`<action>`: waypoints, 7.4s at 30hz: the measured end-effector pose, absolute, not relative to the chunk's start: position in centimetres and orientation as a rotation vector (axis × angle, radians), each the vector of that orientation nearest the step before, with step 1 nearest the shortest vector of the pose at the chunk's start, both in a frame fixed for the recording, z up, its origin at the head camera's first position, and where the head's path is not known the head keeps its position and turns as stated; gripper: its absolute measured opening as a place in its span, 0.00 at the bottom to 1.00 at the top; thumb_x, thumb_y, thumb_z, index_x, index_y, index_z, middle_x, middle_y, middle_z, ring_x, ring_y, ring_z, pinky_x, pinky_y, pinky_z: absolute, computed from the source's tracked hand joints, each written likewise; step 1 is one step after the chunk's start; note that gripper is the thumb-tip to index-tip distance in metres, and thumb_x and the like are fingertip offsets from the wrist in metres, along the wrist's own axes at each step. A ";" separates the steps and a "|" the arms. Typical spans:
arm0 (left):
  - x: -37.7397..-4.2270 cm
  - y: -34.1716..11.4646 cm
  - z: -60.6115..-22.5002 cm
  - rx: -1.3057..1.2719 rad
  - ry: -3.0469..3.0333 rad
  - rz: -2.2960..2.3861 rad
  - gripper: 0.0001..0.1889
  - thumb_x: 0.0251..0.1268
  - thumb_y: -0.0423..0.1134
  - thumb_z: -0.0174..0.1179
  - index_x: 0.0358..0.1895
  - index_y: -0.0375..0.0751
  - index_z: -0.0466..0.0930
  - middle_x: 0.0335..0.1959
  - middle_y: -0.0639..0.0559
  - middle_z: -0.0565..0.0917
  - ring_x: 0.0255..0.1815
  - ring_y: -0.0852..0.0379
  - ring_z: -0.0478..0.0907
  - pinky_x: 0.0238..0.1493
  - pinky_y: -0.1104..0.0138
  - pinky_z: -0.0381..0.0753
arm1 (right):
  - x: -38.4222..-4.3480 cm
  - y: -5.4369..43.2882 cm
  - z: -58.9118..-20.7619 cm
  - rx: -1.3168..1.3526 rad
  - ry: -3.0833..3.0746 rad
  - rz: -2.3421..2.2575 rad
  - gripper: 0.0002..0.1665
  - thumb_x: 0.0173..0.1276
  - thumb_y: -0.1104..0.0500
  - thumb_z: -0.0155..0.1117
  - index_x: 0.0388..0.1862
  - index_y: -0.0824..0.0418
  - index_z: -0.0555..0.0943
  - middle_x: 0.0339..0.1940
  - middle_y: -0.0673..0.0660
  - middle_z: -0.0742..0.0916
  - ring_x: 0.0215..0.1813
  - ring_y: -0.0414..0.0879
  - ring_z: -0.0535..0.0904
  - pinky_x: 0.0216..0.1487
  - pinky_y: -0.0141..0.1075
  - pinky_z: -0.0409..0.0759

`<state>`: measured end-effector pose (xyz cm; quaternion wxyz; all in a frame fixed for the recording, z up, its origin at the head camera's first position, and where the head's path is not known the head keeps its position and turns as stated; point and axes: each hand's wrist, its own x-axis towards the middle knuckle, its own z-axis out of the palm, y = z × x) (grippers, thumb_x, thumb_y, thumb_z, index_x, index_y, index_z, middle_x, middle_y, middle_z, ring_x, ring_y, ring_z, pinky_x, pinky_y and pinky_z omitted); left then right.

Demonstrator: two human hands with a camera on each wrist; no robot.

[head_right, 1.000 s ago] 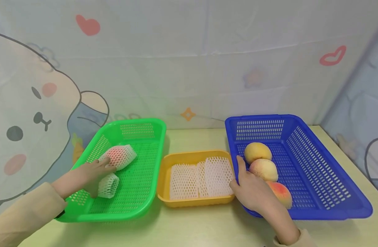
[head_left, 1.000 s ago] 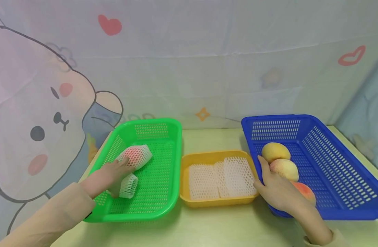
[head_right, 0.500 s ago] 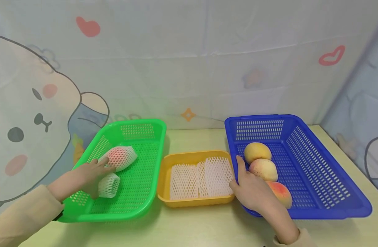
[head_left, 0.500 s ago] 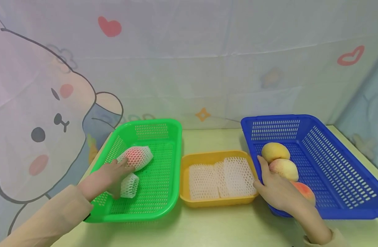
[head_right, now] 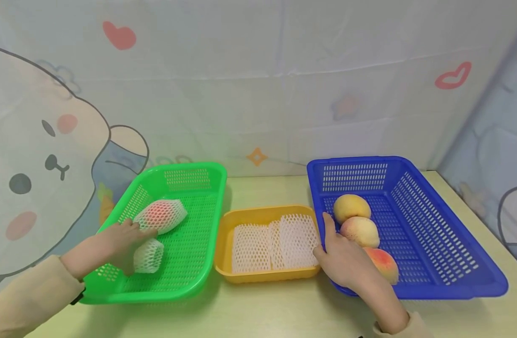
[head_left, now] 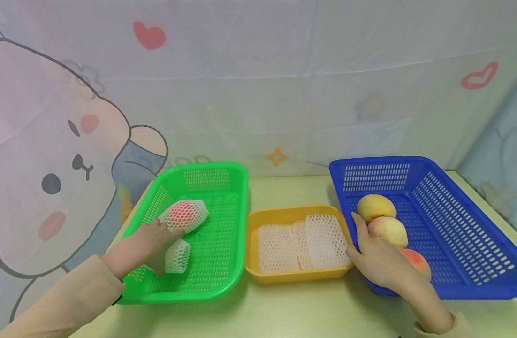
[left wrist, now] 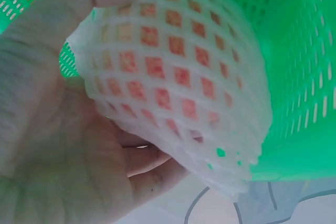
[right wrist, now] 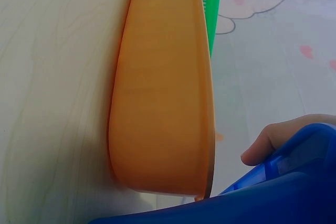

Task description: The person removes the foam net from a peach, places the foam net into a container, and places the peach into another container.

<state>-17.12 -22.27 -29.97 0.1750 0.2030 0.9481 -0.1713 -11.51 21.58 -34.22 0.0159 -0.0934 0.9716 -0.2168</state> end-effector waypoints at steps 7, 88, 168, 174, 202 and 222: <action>-17.0 -22.2 -30.0 0.558 2.673 -0.456 0.45 0.30 0.48 0.79 0.60 0.42 0.69 0.49 0.29 0.76 0.53 0.31 0.71 0.47 0.40 0.76 | -11.5 21.6 -34.3 -0.297 3.023 -0.676 0.44 0.71 0.54 0.49 0.75 0.71 0.43 0.64 0.76 0.73 0.44 0.55 0.81 0.49 0.58 0.77; -14.0 -20.3 -30.4 0.818 3.308 -0.078 0.42 0.26 0.47 0.72 0.57 0.46 0.70 0.36 0.42 0.76 0.34 0.47 0.73 0.23 0.60 0.73 | -11.6 21.5 -34.1 -0.289 2.994 -0.693 0.44 0.71 0.54 0.49 0.76 0.71 0.41 0.57 0.72 0.79 0.30 0.46 0.74 0.34 0.41 0.74; -11.4 -15.2 -30.0 0.730 3.436 0.397 0.46 0.33 0.56 0.72 0.65 0.51 0.68 0.46 0.47 0.77 0.42 0.52 0.75 0.36 0.60 0.78 | -11.6 21.6 -34.2 -0.291 2.995 -0.689 0.44 0.71 0.54 0.49 0.76 0.70 0.42 0.58 0.72 0.79 0.32 0.47 0.75 0.38 0.47 0.77; -11.3 -14.8 -30.0 0.701 3.452 0.450 0.46 0.33 0.57 0.72 0.65 0.52 0.68 0.46 0.48 0.77 0.42 0.51 0.75 0.34 0.61 0.77 | -11.6 21.6 -34.2 -0.298 3.001 -0.700 0.44 0.71 0.54 0.49 0.76 0.70 0.42 0.62 0.75 0.76 0.36 0.50 0.76 0.43 0.53 0.77; -11.3 -12.8 -29.5 0.752 3.430 0.619 0.45 0.34 0.53 0.73 0.66 0.53 0.68 0.46 0.48 0.78 0.41 0.51 0.75 0.36 0.62 0.77 | -11.5 21.6 -34.1 -0.279 2.961 -0.709 0.45 0.72 0.53 0.48 0.76 0.69 0.40 0.57 0.72 0.79 0.30 0.46 0.74 0.30 0.37 0.70; -11.0 -10.8 -29.5 0.703 3.374 0.718 0.45 0.34 0.53 0.73 0.65 0.55 0.68 0.49 0.49 0.77 0.46 0.52 0.74 0.36 0.62 0.78 | -11.5 21.8 -34.1 -0.271 2.952 -0.703 0.45 0.72 0.52 0.48 0.76 0.69 0.39 0.54 0.70 0.80 0.29 0.46 0.74 0.30 0.38 0.70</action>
